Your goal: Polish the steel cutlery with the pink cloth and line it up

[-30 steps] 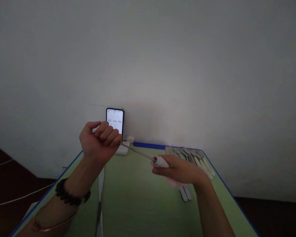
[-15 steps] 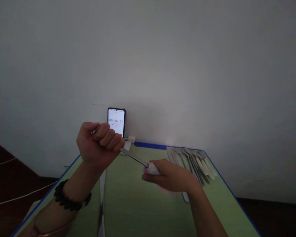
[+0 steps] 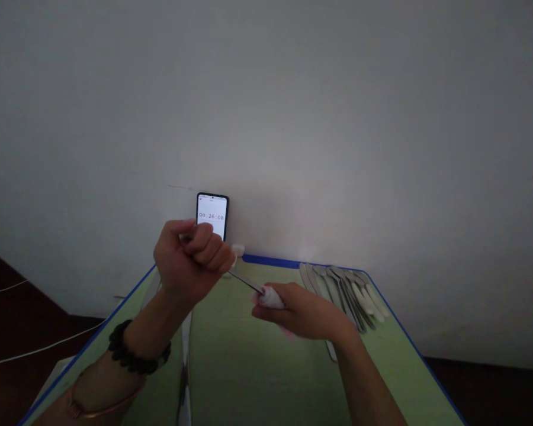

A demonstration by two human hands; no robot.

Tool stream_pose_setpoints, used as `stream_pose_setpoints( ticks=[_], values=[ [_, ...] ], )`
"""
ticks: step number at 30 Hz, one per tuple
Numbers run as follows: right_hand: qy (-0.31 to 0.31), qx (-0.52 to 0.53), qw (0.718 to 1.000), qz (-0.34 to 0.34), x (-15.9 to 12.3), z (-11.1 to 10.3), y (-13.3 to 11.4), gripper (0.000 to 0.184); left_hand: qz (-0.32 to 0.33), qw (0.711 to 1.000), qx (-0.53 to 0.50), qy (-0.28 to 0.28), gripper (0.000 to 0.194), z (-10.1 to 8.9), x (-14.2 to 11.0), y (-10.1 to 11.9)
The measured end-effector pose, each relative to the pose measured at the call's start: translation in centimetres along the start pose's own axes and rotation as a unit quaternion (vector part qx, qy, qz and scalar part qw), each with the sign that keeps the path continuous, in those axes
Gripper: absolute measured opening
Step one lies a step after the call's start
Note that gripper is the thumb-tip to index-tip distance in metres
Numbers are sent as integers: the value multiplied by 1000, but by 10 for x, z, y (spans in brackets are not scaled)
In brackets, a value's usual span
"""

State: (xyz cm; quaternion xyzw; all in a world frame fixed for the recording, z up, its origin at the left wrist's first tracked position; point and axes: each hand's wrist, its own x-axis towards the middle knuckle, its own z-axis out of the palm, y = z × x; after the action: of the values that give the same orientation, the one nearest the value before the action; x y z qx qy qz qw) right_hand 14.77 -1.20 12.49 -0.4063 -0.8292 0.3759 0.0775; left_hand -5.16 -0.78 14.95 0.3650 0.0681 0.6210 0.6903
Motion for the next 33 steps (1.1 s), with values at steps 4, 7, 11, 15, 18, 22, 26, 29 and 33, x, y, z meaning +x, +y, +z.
stream_pose_setpoints(
  ticks=[4,7,11,15,18,22,26,29,33],
  values=[
    [28,-30,999,0,-10,-11,16,26,73,997,-15,36,37,-10,2,18],
    [43,-39,998,-7,-12,-13,18,31,88,994,-33,52,39,-12,4,19],
    [19,-25,999,-8,-7,-7,12,30,37,997,-34,55,42,-5,3,5],
    [12,-6,1000,-26,-3,-6,8,29,21,999,-11,44,45,2,2,-4],
    [35,5,999,-41,-3,-9,10,31,36,998,29,36,37,1,5,-8],
    [59,38,996,-57,-3,-10,16,29,66,986,149,22,24,-11,13,-19],
    [63,64,995,-51,-1,-8,18,30,56,935,349,39,21,-23,17,-26],
    [77,76,993,-57,2,-7,18,30,66,911,403,60,16,-27,17,-25],
    [68,81,992,-74,1,-7,21,29,124,897,405,130,15,-29,18,-21]
  ],
)
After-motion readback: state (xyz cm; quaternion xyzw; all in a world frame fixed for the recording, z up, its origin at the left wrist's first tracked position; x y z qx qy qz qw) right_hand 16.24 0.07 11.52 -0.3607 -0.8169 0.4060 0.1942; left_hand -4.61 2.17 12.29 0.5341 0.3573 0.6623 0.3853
